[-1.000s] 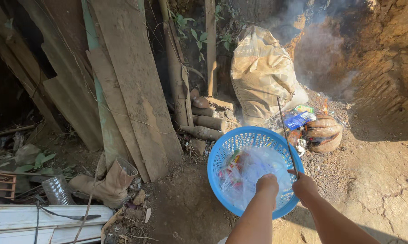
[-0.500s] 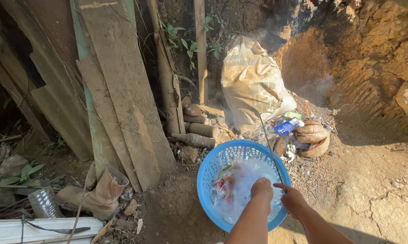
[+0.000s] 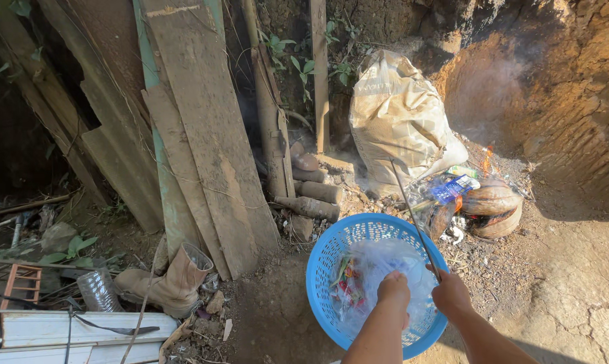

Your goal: The person sits near a small fire pit and uses a long stick to prod burning debris while holding a blue plastic basket, periodically reaching into the basket to remove wrappers and other items by hand.

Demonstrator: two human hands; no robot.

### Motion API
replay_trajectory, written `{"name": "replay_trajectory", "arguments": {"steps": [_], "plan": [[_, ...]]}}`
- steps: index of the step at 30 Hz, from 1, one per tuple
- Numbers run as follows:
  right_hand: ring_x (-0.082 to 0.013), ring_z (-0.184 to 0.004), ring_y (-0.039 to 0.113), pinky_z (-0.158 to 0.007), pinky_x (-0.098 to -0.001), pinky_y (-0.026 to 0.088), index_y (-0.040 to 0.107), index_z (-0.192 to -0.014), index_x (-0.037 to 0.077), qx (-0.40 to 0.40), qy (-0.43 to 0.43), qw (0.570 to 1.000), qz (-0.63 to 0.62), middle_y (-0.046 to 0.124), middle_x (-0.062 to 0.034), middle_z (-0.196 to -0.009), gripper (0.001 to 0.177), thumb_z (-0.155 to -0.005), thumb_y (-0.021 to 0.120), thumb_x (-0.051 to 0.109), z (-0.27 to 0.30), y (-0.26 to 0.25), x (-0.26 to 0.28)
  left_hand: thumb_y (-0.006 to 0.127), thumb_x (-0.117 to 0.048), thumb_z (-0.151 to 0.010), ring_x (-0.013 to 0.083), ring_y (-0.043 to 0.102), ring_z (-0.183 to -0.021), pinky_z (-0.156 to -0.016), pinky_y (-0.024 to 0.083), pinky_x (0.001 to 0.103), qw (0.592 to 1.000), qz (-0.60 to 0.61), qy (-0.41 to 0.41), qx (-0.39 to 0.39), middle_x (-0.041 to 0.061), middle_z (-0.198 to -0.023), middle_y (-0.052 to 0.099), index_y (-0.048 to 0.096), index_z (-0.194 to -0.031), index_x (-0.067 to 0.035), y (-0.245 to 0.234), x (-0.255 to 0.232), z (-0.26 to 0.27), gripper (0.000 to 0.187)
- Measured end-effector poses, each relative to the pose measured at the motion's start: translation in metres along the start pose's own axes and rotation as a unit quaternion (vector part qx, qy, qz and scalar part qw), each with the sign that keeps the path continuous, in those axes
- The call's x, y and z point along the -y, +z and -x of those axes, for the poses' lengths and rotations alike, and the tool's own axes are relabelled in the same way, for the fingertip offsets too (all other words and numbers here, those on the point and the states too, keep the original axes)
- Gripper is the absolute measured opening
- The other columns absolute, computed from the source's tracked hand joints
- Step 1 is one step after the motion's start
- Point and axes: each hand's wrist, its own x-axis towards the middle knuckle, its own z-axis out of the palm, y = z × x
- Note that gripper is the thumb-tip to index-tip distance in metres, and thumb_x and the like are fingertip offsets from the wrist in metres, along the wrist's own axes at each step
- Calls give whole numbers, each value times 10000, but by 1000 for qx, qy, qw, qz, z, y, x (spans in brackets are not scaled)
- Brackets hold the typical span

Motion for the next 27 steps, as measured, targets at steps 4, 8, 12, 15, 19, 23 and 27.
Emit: {"name": "replay_trajectory", "arguments": {"steps": [4,8,12,15,19,23,27], "plan": [[-302,-668,772,-693,-428,614,628,-1428,345,-13,34,999,-27,776,-219,-919,707,-860,481,-51,-2,-2,-3,466,-407,-1051,244,531,-1295,-948,446,532,999,12,-27,23,-24,-1512,539,443,-1540,-341,4,-11,16,494],[-321,-755,776,-710,-459,622,602,-1439,344,17,39,998,-45,770,-202,-972,644,-887,579,13,-14,2,-10,465,-420,-1048,251,548,-1290,-904,467,508,999,-12,-18,25,-51,-1527,531,437,-1538,-334,9,-10,18,498],[-319,-836,768,-762,-445,594,583,-1436,319,11,-25,1000,-2,751,-180,-1014,612,-875,710,112,-31,9,-23,469,-428,-1043,215,562,-1132,-847,477,497,1000,-5,-8,28,-30,-1399,568,441,-1544,-331,11,-6,19,511],[-351,-868,737,-765,-431,581,639,-1392,231,-73,-118,989,51,755,-199,-967,559,-855,720,98,-40,5,-23,470,-425,-1026,192,557,-987,-804,481,474,999,8,-5,38,-13,-1244,612,446,-1541,-338,16,-9,23,524],[-263,-762,716,-687,-402,552,688,-1335,150,-62,-94,991,-76,746,-140,-873,454,-885,717,101,-30,-26,7,480,-444,-1018,183,552,-948,-792,503,461,997,20,23,65,-60,-1176,591,467,-1516,-318,25,-21,35,514],[-191,-651,607,-578,-379,478,688,-1323,60,25,12,965,-260,675,-120,-793,380,-960,680,173,3,-74,63,494,-569,-1013,183,531,-937,-793,511,470,992,70,22,100,-37,-1162,545,578,-1418,-254,42,-46,63,520],[-214,-629,555,-521,-409,444,652,-1318,100,54,73,885,-456,658,-108,-854,336,-1005,569,190,38,-105,101,467,-689,-997,213,587,-1022,-803,526,502,975,124,51,175,22,-1228,581,543,-1375,-195,57,-76,100,627]]}}
